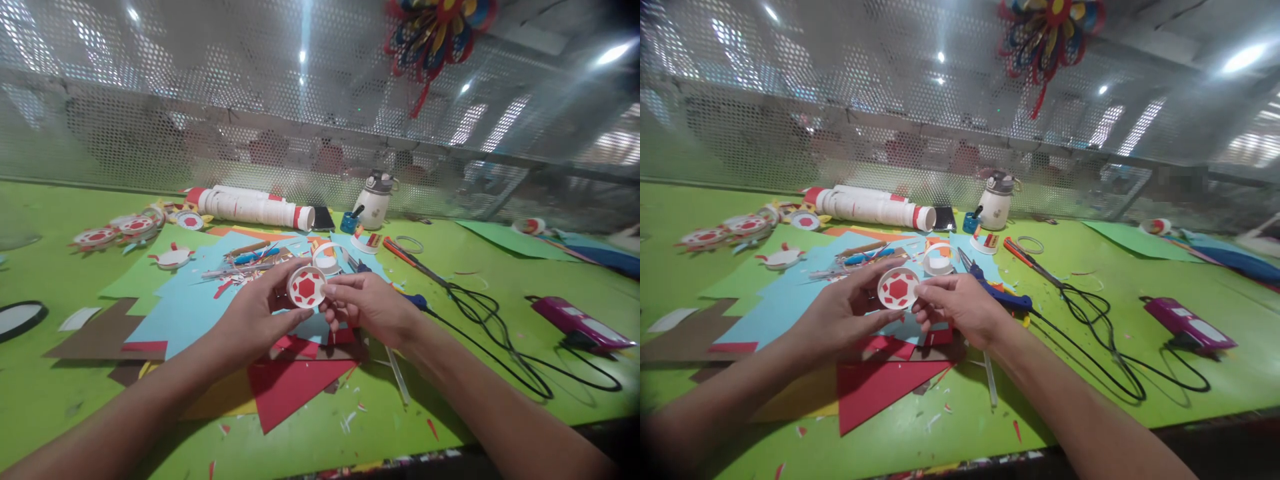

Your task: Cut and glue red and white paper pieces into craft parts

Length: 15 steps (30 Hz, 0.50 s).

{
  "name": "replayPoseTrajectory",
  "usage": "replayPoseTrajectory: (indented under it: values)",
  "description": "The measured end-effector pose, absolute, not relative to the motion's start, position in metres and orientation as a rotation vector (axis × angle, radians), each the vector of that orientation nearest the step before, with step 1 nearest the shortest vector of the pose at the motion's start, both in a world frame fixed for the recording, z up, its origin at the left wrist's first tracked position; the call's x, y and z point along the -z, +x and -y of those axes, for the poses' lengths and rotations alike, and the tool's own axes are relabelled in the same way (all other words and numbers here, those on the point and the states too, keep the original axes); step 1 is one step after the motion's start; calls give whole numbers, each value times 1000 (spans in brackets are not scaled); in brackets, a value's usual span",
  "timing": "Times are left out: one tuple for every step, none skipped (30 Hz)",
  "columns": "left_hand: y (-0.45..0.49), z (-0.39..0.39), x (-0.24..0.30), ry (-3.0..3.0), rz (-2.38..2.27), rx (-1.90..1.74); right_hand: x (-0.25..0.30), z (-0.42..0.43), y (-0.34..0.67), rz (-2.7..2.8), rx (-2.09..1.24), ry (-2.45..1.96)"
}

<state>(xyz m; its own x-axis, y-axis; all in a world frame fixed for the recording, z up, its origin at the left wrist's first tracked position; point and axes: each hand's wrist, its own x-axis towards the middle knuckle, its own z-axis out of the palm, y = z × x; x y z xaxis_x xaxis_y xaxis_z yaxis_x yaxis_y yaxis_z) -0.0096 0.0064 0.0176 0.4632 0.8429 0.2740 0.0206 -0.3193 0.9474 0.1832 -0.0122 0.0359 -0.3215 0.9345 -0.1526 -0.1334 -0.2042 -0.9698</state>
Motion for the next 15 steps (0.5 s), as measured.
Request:
replayPoseTrajectory:
  values:
    - [-10, -7, -17, 1702, -756, -1013, -36, 12, 183, 1209, -1647, -1059]
    - [-10, -8, -17, 1711, -765, -1019, -37, 12, 183, 1203, -1641, -1070]
    - [-10, -9, -18, 1717, -781, -1023, -37, 12, 183, 1193, -1629, -1081]
    - [-10, -10, -19, 1717, -809, -1040, -37, 12, 183, 1178, -1612, -1098]
    - [-11, -10, -21, 1722, -834, -1049, -38, 11, 184, 1161, -1587, -1124]
    - [-12, -11, -23, 1712, -865, -1054, -38, 11, 184, 1144, -1553, -1155]
    - [-13, -12, -25, 1698, -907, -1075, -38, 10, 185, 1136, -1512, -1194]
    - [-14, -13, -27, 1694, -951, -1093, -38, 10, 185, 1145, -1460, -1231]
    - [-15, -14, -29, 1673, -985, -1122, -39, 9, 186, 1170, -1404, -1263]
    - [-16, -15, -31, 1660, -1015, -1140, -39, 10, 186, 1211, -1347, -1286]
    - [-18, -17, -32, 1649, -1040, -1154, -39, 10, 187, 1263, -1285, -1299]
    - [-19, -18, -33, 1639, -1066, -1165, -39, 10, 187, 1319, -1222, -1307]
    - [-21, -19, -34, 1633, -1095, -1173, -40, 11, 188, 1371, -1158, -1315]
    - [-22, -20, -35, 1625, -1124, -1185, -40, 11, 189, 1418, -1094, -1323]
    - [-23, -20, -36, 1611, -1150, -1202, -41, 12, 190, 1461, -1032, -1333]
